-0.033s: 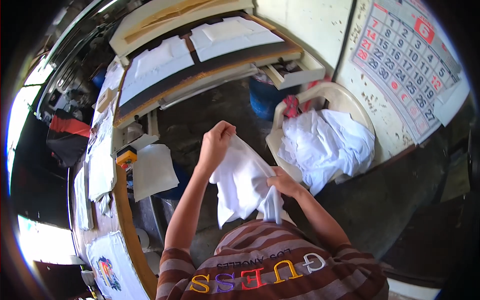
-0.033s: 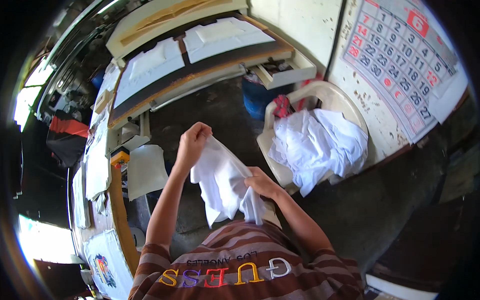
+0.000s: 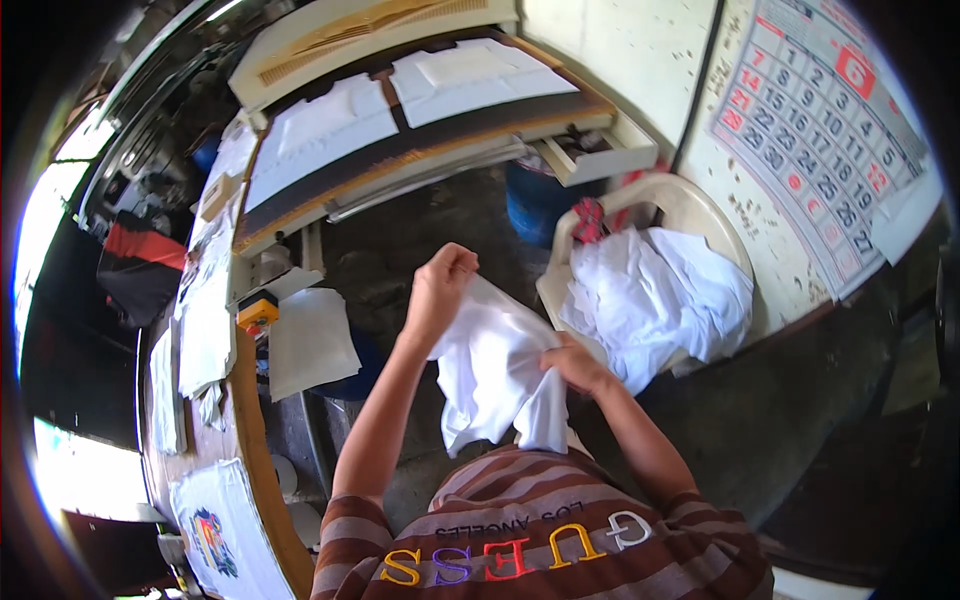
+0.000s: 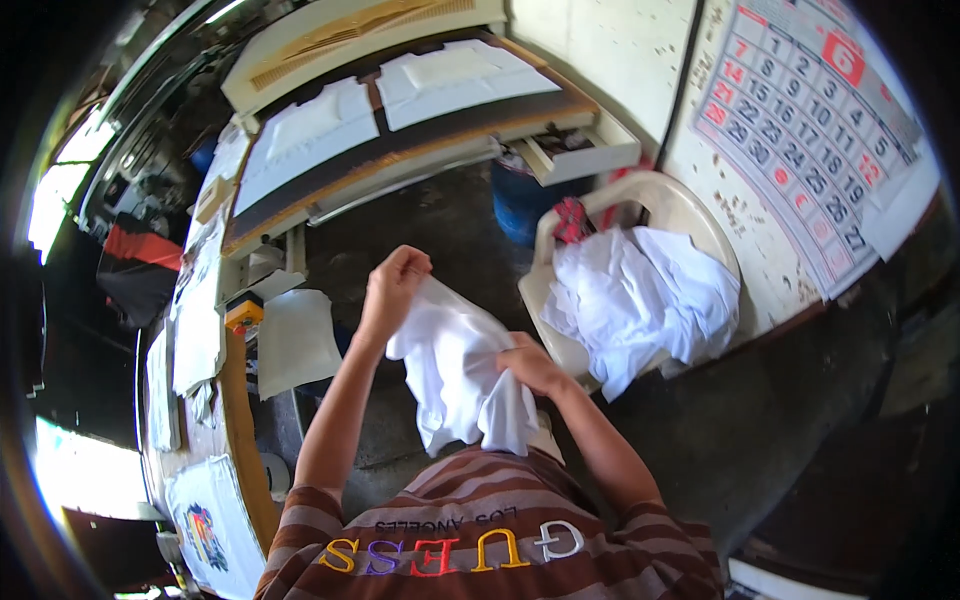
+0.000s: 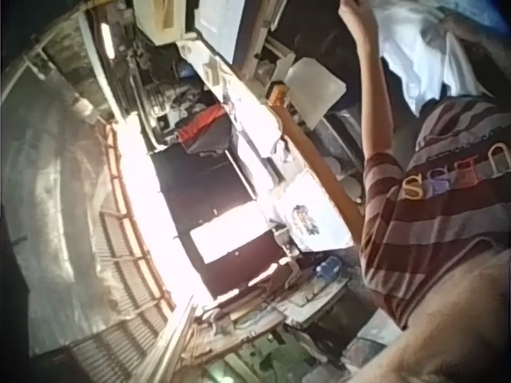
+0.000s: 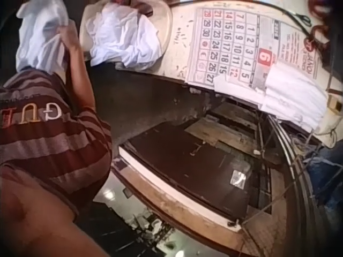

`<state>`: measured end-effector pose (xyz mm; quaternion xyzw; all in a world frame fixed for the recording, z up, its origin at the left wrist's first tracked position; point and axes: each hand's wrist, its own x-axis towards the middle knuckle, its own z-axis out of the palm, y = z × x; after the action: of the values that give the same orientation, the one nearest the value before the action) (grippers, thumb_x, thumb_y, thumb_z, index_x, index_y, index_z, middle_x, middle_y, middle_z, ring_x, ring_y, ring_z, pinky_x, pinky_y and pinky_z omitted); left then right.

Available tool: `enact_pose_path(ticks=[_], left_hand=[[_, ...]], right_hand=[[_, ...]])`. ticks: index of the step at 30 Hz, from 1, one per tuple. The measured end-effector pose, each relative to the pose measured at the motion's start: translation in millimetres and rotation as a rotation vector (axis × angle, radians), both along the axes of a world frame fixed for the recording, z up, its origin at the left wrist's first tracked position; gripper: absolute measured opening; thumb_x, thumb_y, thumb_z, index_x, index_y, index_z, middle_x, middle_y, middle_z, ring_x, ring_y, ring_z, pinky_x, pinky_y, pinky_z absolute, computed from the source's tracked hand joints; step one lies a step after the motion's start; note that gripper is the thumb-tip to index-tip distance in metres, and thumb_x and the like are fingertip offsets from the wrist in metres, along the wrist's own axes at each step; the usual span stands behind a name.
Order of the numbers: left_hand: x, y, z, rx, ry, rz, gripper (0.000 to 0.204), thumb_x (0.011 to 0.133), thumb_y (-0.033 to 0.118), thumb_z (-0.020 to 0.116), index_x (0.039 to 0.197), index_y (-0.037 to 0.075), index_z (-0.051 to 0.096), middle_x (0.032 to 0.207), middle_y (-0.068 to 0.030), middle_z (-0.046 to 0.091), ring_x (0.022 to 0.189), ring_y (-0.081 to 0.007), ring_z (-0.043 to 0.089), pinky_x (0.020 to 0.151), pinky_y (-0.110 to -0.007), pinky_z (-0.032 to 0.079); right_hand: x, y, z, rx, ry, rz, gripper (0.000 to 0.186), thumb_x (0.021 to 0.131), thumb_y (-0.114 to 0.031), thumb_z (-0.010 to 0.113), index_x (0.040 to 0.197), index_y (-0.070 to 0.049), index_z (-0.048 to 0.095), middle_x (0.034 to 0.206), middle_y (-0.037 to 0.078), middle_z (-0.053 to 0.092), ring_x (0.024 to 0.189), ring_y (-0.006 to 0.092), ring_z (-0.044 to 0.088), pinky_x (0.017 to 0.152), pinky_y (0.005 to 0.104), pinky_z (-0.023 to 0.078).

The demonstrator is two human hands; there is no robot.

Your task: Operating a heat press and organizing printed shirts and transfer sheets at a workstation.

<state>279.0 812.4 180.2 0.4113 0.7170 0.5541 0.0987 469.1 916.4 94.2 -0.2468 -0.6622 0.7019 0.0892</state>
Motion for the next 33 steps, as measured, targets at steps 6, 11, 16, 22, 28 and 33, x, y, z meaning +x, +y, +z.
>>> enact_pose_path(ticks=[6, 11, 16, 22, 28, 33], left_hand=[[5.8, -29.0, -41.9, -0.041, 0.22, -0.128, 0.016, 0.077, 0.008, 0.059, 0.092, 0.003, 0.055, 0.081, -0.0091, 0.053, 0.075, -0.0195, 0.055, 0.067, -0.028, 0.044], [7.3, -163.8, -127.0, -0.28, -0.11, 0.233, 0.018, 0.08, 0.013, 0.057, 0.094, 0.003, 0.057, 0.084, -0.008, 0.06, 0.078, -0.0174, 0.058, 0.068, -0.027, 0.045], [39.3, -288.0, -188.6, -0.435, -0.375, 0.616, 0.017, 0.079, 0.012, 0.054, 0.09, 0.003, 0.061, 0.08, -0.0115, 0.063, 0.077, -0.0199, 0.062, 0.068, -0.029, 0.047], [38.3, -316.9, -173.8, -0.377, -0.404, 0.781, 0.017, 0.077, 0.01, 0.053, 0.087, 0.0, 0.061, 0.077, -0.0102, 0.063, 0.071, -0.019, 0.061, 0.065, -0.029, 0.046], [-55.9, -312.8, -127.1, -0.274, 0.06, 0.944, 0.011, 0.073, 0.009, 0.057, 0.077, 0.0, 0.062, 0.067, -0.0147, 0.057, 0.064, -0.025, 0.057, 0.058, -0.032, 0.044], [-158.6, -273.9, -73.5, -0.205, 0.168, 0.971, 0.012, 0.073, 0.01, 0.058, 0.078, 0.001, 0.064, 0.067, -0.0133, 0.057, 0.063, -0.0233, 0.056, 0.06, -0.031, 0.044]], right_hand=[[78.0, 160.5, -68.0, -0.458, 0.117, -0.457, 0.025, 0.073, -0.012, 0.048, 0.094, -0.001, 0.055, 0.09, 0.01, 0.057, 0.079, 0.0208, 0.058, 0.067, 0.036, 0.05], [225.6, 247.7, -99.8, -0.294, 0.227, -0.45, 0.032, 0.08, -0.014, 0.046, 0.108, 0.001, 0.051, 0.105, 0.013, 0.056, 0.097, 0.025, 0.055, 0.082, 0.0392, 0.046], [319.3, 260.8, -148.3, -0.125, -0.504, -1.15, 0.046, 0.066, -0.017, 0.048, 0.105, 0.007, 0.052, 0.103, 0.017, 0.055, 0.096, 0.0275, 0.054, 0.075, 0.0414, 0.047], [264.3, 242.9, -216.8, 0.357, -0.83, -1.114, 0.028, 0.072, -0.013, 0.048, 0.086, 0.008, 0.059, 0.087, 0.02, 0.062, 0.079, 0.0296, 0.061, 0.07, 0.0382, 0.047], [39.7, 175.4, -136.9, 1.028, -0.243, -0.479, 0.022, 0.069, 0.0, 0.048, 0.087, 0.003, 0.06, 0.087, 0.019, 0.061, 0.08, 0.0314, 0.059, 0.073, 0.0348, 0.046], [-87.1, 177.5, -23.1, 1.071, 0.086, -0.413, 0.012, 0.079, -0.01, 0.055, 0.084, -0.001, 0.06, 0.08, 0.013, 0.061, 0.07, 0.024, 0.058, 0.064, 0.0318, 0.045]])
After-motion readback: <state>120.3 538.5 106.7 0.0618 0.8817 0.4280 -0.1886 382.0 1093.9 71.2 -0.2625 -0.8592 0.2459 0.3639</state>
